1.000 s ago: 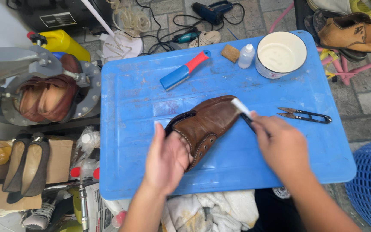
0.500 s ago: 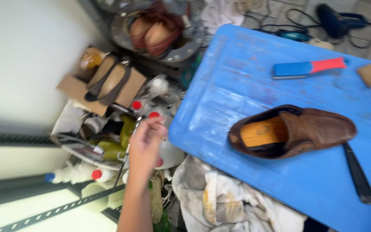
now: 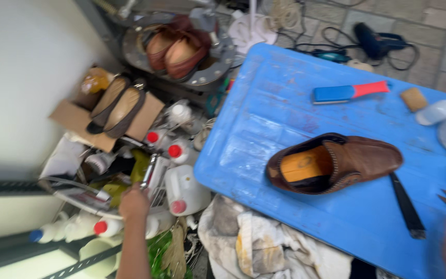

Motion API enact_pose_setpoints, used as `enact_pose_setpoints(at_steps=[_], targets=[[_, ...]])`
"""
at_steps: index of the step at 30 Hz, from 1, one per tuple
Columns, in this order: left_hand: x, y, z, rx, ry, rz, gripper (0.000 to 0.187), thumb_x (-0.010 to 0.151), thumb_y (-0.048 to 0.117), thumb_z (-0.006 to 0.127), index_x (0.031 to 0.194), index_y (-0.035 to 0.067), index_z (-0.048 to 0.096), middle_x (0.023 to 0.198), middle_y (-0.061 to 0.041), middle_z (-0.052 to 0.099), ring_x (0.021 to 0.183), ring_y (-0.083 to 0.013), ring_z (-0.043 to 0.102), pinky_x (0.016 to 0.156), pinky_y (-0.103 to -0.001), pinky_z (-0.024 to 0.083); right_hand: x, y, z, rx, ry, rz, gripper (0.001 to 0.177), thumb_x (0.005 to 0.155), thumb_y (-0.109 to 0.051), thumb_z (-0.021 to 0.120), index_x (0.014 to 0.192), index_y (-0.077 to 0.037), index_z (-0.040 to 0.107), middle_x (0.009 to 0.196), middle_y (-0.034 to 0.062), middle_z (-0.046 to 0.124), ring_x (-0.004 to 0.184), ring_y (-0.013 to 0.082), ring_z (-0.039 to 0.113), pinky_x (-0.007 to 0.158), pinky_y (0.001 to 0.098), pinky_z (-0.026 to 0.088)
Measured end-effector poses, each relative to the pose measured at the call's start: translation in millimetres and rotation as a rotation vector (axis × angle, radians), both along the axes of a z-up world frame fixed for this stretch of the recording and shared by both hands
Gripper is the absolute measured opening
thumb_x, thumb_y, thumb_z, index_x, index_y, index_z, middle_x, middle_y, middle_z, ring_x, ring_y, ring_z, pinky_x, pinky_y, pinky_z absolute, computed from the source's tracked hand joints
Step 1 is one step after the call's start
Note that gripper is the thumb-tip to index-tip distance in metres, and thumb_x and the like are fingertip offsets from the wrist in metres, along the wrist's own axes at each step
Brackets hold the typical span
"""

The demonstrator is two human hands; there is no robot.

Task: The person cleans a brown leather shoe using a toothbrush and a white cloth. They scrub the exterior and interior surfaces, wipe the shoe, and place it into a blue basket.

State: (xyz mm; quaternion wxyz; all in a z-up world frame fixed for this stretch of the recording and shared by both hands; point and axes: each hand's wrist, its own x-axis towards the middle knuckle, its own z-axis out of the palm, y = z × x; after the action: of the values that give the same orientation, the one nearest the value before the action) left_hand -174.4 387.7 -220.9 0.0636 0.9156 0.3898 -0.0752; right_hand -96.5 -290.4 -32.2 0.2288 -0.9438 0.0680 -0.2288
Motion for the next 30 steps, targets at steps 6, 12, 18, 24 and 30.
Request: enact_pose_setpoints(at_steps=[6, 12, 18, 24, 30], targets=[[15, -23, 67, 0.195, 0.109, -0.086, 0.035, 0.103, 0.04, 0.055, 0.127, 0.017, 0.067, 0.115, -0.012, 0.072, 0.113, -0.0326, 0.066, 0.091, -0.051, 0.052, 23, 68, 19, 0.198, 0.02, 0.121, 0.045, 0.102, -0.017, 0.071, 0.143, 0.0, 0.061, 0.117, 0.0191, 0.066, 0.087, 0.0218, 0.063, 0.079, 0.034, 0.053], [47, -70, 187, 0.344, 0.264, -0.204, 0.028, 0.099, 0.026, 0.055, 0.12, 0.022, 0.073, 0.119, -0.008, 0.072, 0.116, -0.0277, 0.064, 0.096, -0.049, 0.047, 64, 104, 27, 0.15, 0.063, 0.179, 0.046, 0.097, -0.022, 0.074, 0.138, -0.002, 0.065, 0.133, 0.0266, 0.056, 0.097, 0.0326, 0.067, 0.08, 0.0404, 0.056], [84, -141, 313, 0.606, 0.445, -0.467, 0.029, 0.096, 0.025, 0.055, 0.112, 0.021, 0.078, 0.12, -0.006, 0.069, 0.127, -0.026, 0.053, 0.116, -0.052, 0.022, 97, 123, 28, 0.363, 0.036, 0.422, 0.043, 0.094, -0.015, 0.071, 0.135, -0.004, 0.063, 0.147, 0.0231, 0.056, 0.117, 0.0329, 0.066, 0.094, 0.0375, 0.056], [138, -225, 390, 0.844, 0.304, -0.883, 0.027, 0.09, 0.026, 0.06, 0.105, 0.017, 0.08, 0.113, -0.005, 0.069, 0.127, -0.0288, 0.05, 0.121, -0.06, 0.007, 88, 161, 73, 0.525, -0.131, 0.655, 0.059, 0.093, -0.004, 0.068, 0.148, -0.004, 0.048, 0.148, 0.0165, 0.059, 0.136, 0.0283, 0.058, 0.119, 0.0397, 0.045], [202, -294, 417, 1.303, -0.116, -1.603, 0.029, 0.081, 0.036, 0.062, 0.09, 0.019, 0.082, 0.101, 0.001, 0.077, 0.132, -0.028, 0.049, 0.117, -0.053, 0.005, 125, 213, 91, 0.827, 0.001, 0.98, 0.097, 0.082, -0.007, 0.082, 0.159, -0.003, 0.024, 0.157, 0.0153, 0.043, 0.144, 0.0261, 0.049, 0.123, 0.0427, 0.037]])
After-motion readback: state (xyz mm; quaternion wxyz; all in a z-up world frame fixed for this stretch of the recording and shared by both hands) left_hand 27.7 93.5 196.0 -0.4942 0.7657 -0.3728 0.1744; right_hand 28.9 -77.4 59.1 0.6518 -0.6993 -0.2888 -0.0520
